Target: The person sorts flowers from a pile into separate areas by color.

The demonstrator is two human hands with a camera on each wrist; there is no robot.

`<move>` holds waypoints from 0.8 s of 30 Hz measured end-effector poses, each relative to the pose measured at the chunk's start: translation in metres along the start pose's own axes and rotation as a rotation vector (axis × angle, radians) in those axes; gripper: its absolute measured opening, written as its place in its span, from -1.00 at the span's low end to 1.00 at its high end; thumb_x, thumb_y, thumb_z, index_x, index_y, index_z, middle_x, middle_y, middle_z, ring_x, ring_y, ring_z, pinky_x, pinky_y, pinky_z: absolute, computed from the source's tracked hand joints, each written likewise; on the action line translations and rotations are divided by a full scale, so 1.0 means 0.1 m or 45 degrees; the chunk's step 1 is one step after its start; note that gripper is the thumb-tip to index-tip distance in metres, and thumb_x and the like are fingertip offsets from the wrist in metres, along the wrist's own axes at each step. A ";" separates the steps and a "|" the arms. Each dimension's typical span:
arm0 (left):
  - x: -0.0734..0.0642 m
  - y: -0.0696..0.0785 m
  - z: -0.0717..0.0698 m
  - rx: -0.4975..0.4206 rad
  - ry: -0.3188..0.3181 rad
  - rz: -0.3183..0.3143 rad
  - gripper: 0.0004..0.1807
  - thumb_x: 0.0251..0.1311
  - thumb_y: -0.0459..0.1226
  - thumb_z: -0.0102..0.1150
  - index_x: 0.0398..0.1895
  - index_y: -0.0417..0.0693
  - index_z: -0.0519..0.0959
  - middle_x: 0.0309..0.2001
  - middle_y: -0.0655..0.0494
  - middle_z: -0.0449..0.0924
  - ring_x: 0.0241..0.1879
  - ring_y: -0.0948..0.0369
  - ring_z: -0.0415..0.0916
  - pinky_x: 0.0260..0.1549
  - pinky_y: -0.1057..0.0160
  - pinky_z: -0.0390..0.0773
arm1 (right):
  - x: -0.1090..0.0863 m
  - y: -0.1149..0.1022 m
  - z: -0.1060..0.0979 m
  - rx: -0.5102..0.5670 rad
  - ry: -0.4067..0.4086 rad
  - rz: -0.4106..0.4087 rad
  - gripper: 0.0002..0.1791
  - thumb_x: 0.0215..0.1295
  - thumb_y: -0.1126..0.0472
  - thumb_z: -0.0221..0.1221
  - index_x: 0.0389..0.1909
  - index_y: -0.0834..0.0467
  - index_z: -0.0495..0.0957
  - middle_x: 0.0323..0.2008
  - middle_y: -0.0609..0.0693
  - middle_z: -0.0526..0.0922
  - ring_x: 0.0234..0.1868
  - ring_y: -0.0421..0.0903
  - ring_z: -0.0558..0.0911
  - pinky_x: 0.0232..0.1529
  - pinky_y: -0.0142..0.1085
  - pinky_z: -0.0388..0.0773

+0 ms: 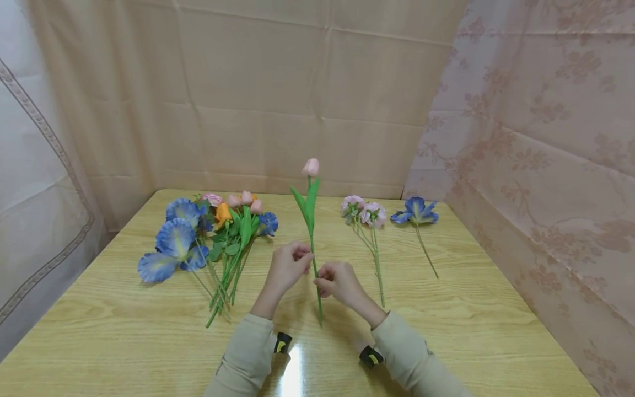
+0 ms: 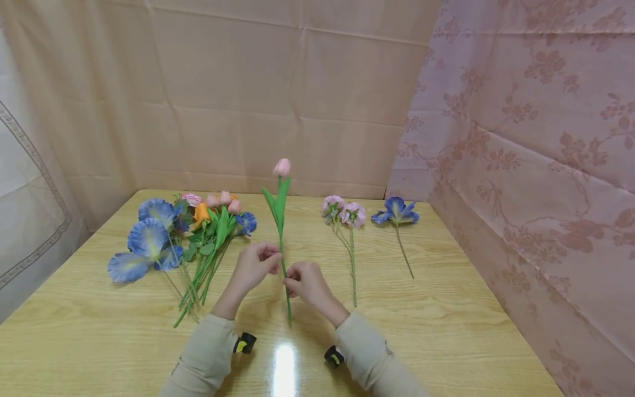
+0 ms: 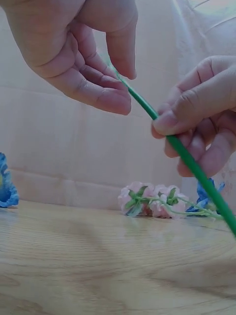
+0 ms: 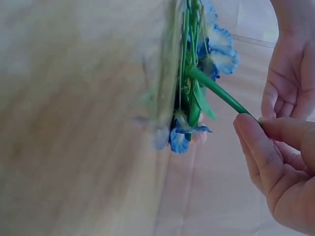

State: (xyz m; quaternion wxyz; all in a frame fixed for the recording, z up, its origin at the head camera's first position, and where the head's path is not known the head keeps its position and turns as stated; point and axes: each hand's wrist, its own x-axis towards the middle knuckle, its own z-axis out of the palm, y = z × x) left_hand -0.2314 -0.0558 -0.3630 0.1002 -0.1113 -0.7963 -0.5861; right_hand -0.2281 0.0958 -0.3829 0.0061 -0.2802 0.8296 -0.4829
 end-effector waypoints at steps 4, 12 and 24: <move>0.00 -0.01 -0.04 0.033 0.006 0.004 -0.87 0.12 -0.43 0.09 -0.30 -0.36 0.54 -0.51 -0.10 0.52 -0.60 0.16 0.50 -0.60 0.30 0.51 | 0.06 0.01 -0.05 -0.041 -0.006 0.083 -0.95 0.08 0.52 0.12 -0.51 0.43 0.48 -0.64 0.15 0.55 -0.69 -0.03 0.58 -0.64 -0.37 0.52; -0.01 -0.02 -0.06 0.049 -0.005 0.008 -0.90 0.13 -0.43 0.08 -0.34 -0.33 0.55 -0.57 -0.02 0.51 -0.62 0.22 0.47 -0.60 0.30 0.51 | 0.21 0.15 -0.16 -0.070 -0.024 0.263 -0.89 0.06 0.51 0.13 -0.60 0.45 0.50 -0.68 0.12 0.54 -0.69 -0.01 0.59 -0.65 -0.33 0.53; -0.01 -0.04 -0.09 0.070 -0.003 -0.005 -0.90 0.14 -0.42 0.06 -0.35 -0.32 0.55 -0.57 0.01 0.51 -0.60 0.20 0.48 -0.58 0.31 0.51 | 0.37 0.34 -0.26 -0.114 -0.036 0.496 -0.83 0.04 0.51 0.16 -0.69 0.41 0.48 -0.77 0.11 0.52 -0.73 -0.02 0.58 -0.63 -0.29 0.54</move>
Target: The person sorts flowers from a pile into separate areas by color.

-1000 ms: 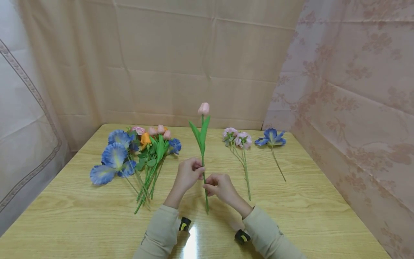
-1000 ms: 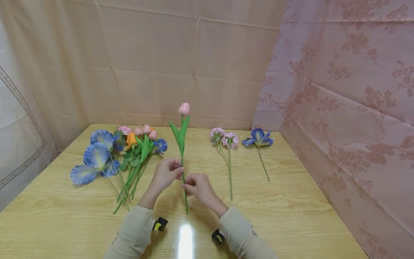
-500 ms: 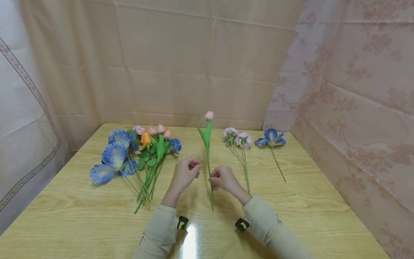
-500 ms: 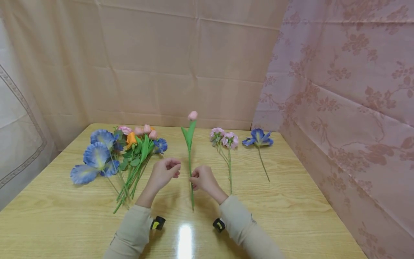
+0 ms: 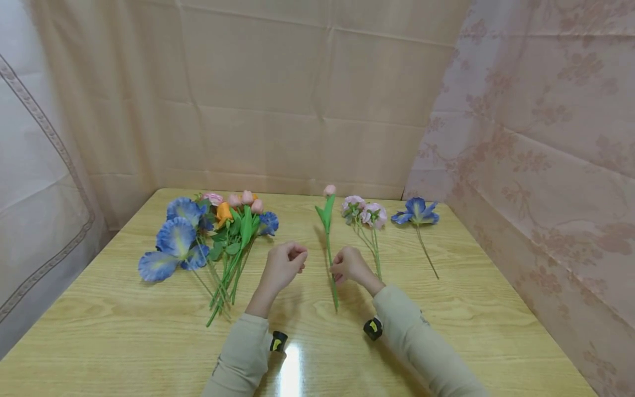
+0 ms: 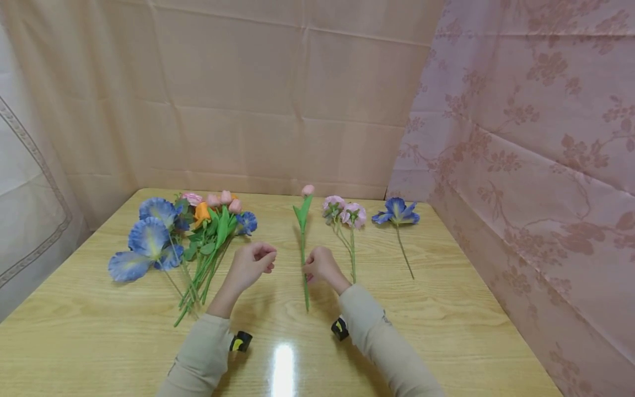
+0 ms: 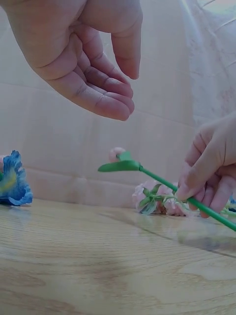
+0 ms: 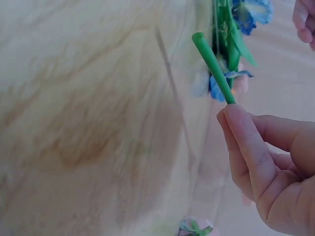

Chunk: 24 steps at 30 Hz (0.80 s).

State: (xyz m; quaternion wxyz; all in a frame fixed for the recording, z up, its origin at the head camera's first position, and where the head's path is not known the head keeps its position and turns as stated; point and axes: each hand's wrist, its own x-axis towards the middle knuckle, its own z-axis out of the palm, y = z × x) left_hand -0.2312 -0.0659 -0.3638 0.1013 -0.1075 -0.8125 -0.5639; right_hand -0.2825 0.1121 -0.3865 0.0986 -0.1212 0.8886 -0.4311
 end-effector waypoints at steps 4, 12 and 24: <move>-0.01 0.01 0.00 0.010 -0.013 -0.006 -0.91 0.15 -0.42 0.06 -0.36 -0.29 0.55 -0.55 -0.07 0.52 -0.59 0.20 0.47 -0.58 0.29 0.50 | 0.07 0.05 0.00 -0.012 -0.012 0.067 -0.74 0.03 0.51 0.17 -0.78 0.34 0.43 -0.80 0.09 0.51 -0.76 -0.04 0.57 -0.65 -0.30 0.53; -0.01 -0.01 0.00 0.002 -0.013 -0.008 -0.92 0.13 -0.43 0.07 -0.37 -0.29 0.56 -0.58 0.00 0.51 -0.59 0.17 0.48 -0.59 0.29 0.49 | 0.19 0.10 0.02 -0.046 -0.020 0.130 -0.73 0.01 0.51 0.18 -0.78 0.30 0.39 -0.81 0.10 0.51 -0.77 -0.05 0.56 -0.65 -0.30 0.53; -0.01 -0.03 0.00 0.022 -0.026 0.007 -0.93 0.13 -0.43 0.07 -0.41 -0.27 0.55 -0.61 0.06 0.49 -0.61 0.20 0.46 -0.61 0.30 0.48 | 0.21 0.09 0.07 -0.039 -0.045 0.164 -0.87 -0.01 0.55 0.17 -0.66 0.41 0.48 -0.78 0.14 0.52 -0.75 -0.03 0.57 -0.65 -0.31 0.53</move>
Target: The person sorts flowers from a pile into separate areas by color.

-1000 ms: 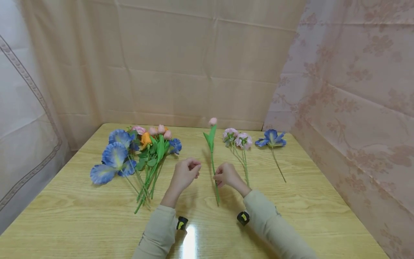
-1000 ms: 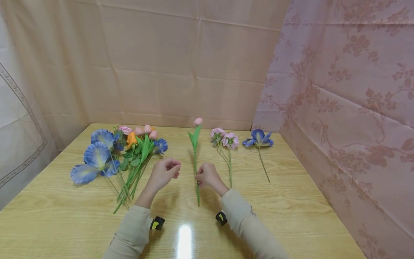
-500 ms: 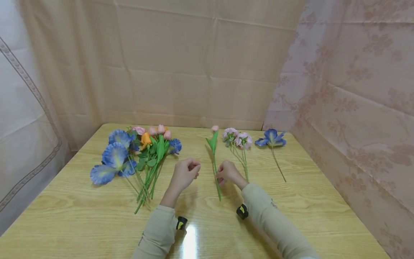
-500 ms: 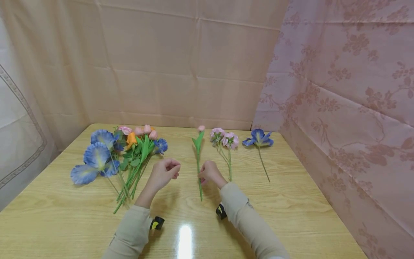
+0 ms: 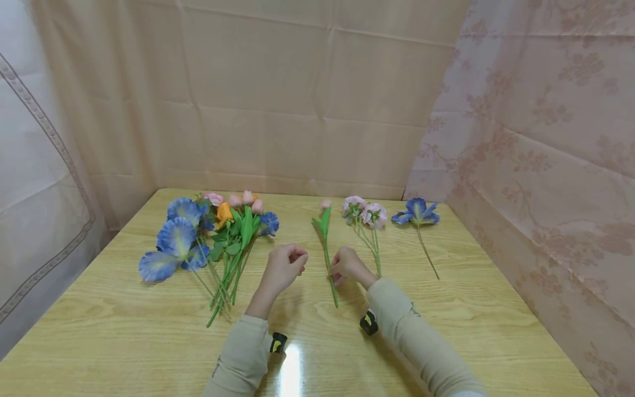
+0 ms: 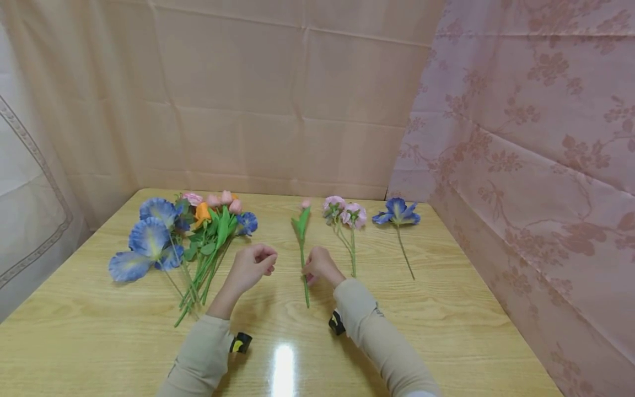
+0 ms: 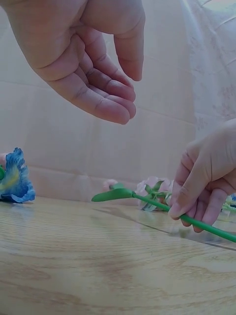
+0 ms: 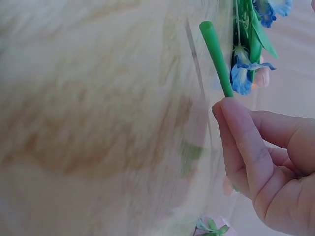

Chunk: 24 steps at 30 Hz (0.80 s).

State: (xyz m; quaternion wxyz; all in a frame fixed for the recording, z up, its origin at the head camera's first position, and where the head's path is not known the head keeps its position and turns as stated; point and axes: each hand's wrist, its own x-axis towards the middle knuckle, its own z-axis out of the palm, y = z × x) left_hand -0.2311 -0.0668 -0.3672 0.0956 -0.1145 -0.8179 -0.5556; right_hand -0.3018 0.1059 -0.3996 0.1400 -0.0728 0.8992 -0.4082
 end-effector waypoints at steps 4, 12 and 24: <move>0.00 0.00 0.00 0.009 0.000 -0.003 -0.93 0.13 -0.43 0.08 -0.42 -0.26 0.55 -0.61 0.09 0.48 -0.61 0.22 0.45 -0.61 0.30 0.48 | 0.01 0.01 0.02 0.011 -0.007 0.010 -0.88 -0.02 0.55 0.18 -0.66 0.41 0.48 -0.78 0.14 0.52 -0.76 -0.05 0.56 -0.65 -0.31 0.53; -0.01 0.00 0.01 0.033 -0.020 -0.028 -0.92 0.15 -0.41 0.06 -0.39 -0.26 0.55 -0.54 -0.09 0.53 -0.61 0.23 0.45 -0.62 0.30 0.46 | -0.03 -0.01 0.05 -0.017 -0.013 0.020 -0.84 -0.06 0.56 0.20 -0.69 0.40 0.45 -0.79 0.14 0.52 -0.77 -0.06 0.55 -0.66 -0.31 0.53; -0.01 -0.02 0.02 0.057 -0.021 -0.032 -0.92 0.15 -0.40 0.07 -0.40 -0.23 0.55 -0.61 0.09 0.48 -0.62 0.25 0.44 -0.63 0.30 0.45 | -0.02 -0.05 0.06 -0.089 -0.039 0.065 -0.87 -0.04 0.52 0.23 -0.67 0.40 0.49 -0.79 0.15 0.53 -0.76 -0.04 0.56 -0.66 -0.33 0.53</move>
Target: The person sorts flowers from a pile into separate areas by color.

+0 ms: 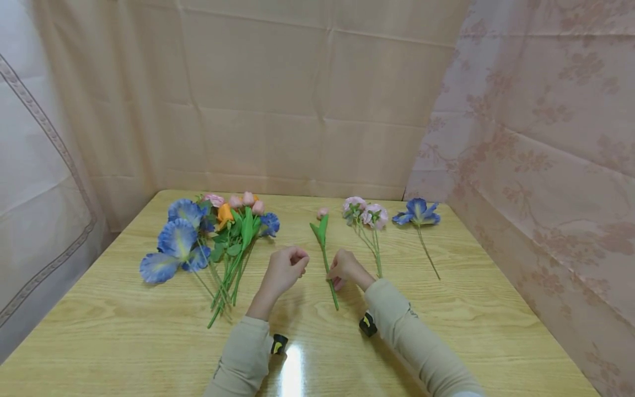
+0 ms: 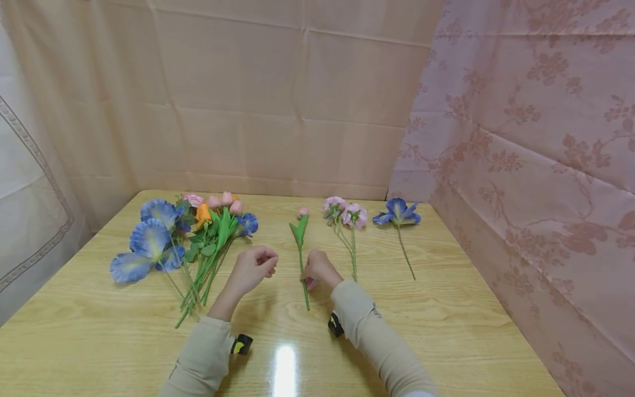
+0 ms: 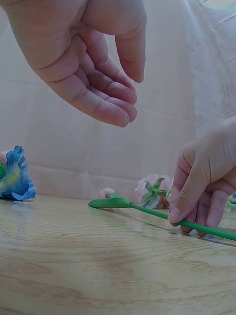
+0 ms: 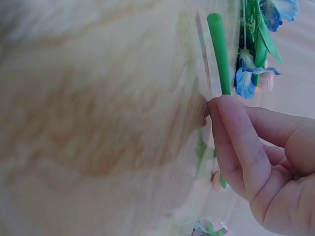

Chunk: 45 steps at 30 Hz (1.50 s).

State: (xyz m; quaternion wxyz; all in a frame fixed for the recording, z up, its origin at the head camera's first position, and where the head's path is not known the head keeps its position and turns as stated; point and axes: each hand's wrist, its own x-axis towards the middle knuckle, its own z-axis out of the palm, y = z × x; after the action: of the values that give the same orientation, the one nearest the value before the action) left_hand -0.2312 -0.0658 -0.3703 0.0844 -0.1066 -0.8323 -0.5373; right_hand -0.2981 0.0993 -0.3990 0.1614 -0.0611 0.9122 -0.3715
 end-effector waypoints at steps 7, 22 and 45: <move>0.00 0.00 0.00 0.024 0.001 0.019 -0.92 0.15 -0.40 0.07 -0.41 -0.23 0.56 -0.61 0.07 0.49 -0.62 0.25 0.44 -0.63 0.30 0.44 | -0.01 -0.01 -0.01 0.004 -0.005 -0.003 -0.88 -0.06 0.51 0.25 -0.67 0.40 0.51 -0.78 0.15 0.53 -0.77 -0.05 0.56 -0.66 -0.33 0.53; 0.00 -0.02 0.00 0.042 -0.009 0.018 -0.92 0.15 -0.40 0.07 -0.39 -0.24 0.56 -0.59 0.05 0.51 -0.61 0.26 0.44 -0.63 0.31 0.43 | -0.02 0.01 -0.04 0.035 -0.036 -0.022 -0.84 0.02 0.45 0.21 -0.68 0.40 0.50 -0.76 0.13 0.54 -0.74 -0.04 0.57 -0.65 -0.30 0.53; 0.02 -0.15 -0.32 0.324 0.300 0.015 -0.91 0.06 -0.41 0.14 -0.40 -0.31 0.57 -0.51 -0.04 0.56 -0.50 0.08 0.47 -0.47 0.14 0.46 | -0.19 -0.01 -0.16 -0.001 -0.026 -0.094 -0.78 0.17 0.25 0.16 -0.49 0.38 0.55 -0.67 0.13 0.57 -0.70 -0.06 0.57 -0.65 -0.28 0.53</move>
State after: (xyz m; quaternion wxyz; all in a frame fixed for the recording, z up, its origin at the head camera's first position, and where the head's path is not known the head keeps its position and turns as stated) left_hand -0.2360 -0.1011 -0.3693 0.1972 -0.0361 -0.8774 -0.4359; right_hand -0.2860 0.1135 -0.3829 0.1569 -0.0986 0.9078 -0.3761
